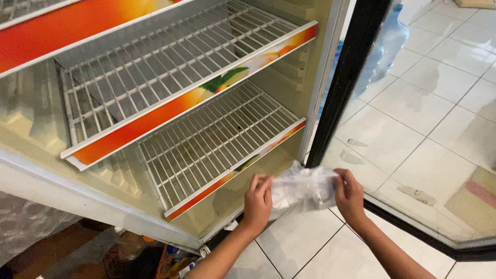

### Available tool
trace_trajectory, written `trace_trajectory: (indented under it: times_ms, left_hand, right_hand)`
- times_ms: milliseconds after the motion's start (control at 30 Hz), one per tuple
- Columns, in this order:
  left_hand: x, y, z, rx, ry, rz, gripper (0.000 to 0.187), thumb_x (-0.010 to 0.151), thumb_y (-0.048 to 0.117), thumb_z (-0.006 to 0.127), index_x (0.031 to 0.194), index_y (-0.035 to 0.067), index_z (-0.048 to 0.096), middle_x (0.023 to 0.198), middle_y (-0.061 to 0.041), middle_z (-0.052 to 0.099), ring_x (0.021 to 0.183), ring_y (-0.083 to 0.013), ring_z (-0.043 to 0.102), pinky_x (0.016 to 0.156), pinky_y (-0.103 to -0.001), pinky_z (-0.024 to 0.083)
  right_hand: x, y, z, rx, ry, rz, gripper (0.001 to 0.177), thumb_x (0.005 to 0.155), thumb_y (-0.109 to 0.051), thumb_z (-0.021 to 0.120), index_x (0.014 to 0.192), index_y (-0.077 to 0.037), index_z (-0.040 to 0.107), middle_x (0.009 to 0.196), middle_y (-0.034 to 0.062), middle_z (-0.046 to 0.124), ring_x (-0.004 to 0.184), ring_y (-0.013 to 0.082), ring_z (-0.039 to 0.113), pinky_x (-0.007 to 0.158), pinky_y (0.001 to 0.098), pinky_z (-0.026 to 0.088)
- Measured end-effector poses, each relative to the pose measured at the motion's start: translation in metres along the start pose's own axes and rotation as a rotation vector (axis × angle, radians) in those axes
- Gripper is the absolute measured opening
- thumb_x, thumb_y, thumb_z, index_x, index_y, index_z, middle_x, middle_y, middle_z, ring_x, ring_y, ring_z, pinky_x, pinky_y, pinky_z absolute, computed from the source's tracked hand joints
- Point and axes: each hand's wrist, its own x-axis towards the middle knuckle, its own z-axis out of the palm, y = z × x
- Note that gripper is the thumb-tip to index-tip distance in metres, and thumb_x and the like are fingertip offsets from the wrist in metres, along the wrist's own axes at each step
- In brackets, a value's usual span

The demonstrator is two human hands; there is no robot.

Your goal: The person removes various items from a commercial glass-door refrigerator, including a plastic bag of vegetables, a jar with an orange lid, a black container, and several bottles and boxes. They place these items on a nearby table and into a cardboard box on the floor, then return some items to the refrigerator shelves.

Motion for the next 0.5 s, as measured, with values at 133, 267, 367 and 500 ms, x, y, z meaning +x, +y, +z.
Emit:
trace_trajectory:
  times_ms: [133, 267, 367, 500]
  left_hand:
    - [0.031, 0.001, 0.004, 0.142, 0.038, 0.118, 0.021, 0.093, -0.002, 0.063, 0.111, 0.002, 0.071, 0.108, -0.014, 0.064, 0.079, -0.0336, 0.070, 0.066, -0.043, 0.054]
    - [0.046, -0.021, 0.017, 0.355, 0.001, 0.258, 0.025, 0.090, -0.003, 0.062, 0.114, 0.001, 0.068, 0.106, -0.015, 0.060, 0.083, -0.0358, 0.068, 0.070, -0.046, 0.055]
    - [0.054, -0.041, 0.031, 0.376, -0.060, 0.279, 0.030, 0.090, -0.004, 0.060, 0.119, 0.000, 0.067, 0.107, -0.017, 0.057, 0.090, -0.0365, 0.068, 0.073, -0.045, 0.056]
    - [0.064, -0.067, 0.040, 0.439, -0.037, 0.257, 0.029, 0.090, -0.002, 0.061, 0.118, 0.000, 0.068, 0.109, -0.017, 0.058, 0.091, -0.0371, 0.068, 0.076, -0.046, 0.054]
  right_hand:
    - [0.007, -0.007, 0.012, 0.016, 0.112, 0.058, 0.014, 0.105, -0.010, 0.054, 0.110, 0.001, 0.062, 0.084, 0.0066, 0.066, 0.075, 0.0101, 0.056, 0.067, 0.0265, 0.048]
    - [-0.005, 0.007, 0.038, 0.082, 0.233, 0.070, 0.014, 0.109, -0.011, 0.051, 0.110, 0.001, 0.059, 0.086, 0.0063, 0.060, 0.079, 0.0101, 0.053, 0.070, 0.0253, 0.047]
    - [-0.014, 0.021, 0.053, 0.201, 0.292, 0.039, 0.014, 0.110, -0.012, 0.049, 0.111, 0.001, 0.056, 0.093, 0.0037, 0.060, 0.085, 0.0088, 0.054, 0.077, 0.0232, 0.048]
    - [-0.019, 0.032, 0.072, 0.192, 0.288, 0.144, 0.015, 0.110, -0.012, 0.051, 0.107, 0.001, 0.057, 0.086, 0.0046, 0.059, 0.079, 0.0098, 0.052, 0.070, 0.0244, 0.046]
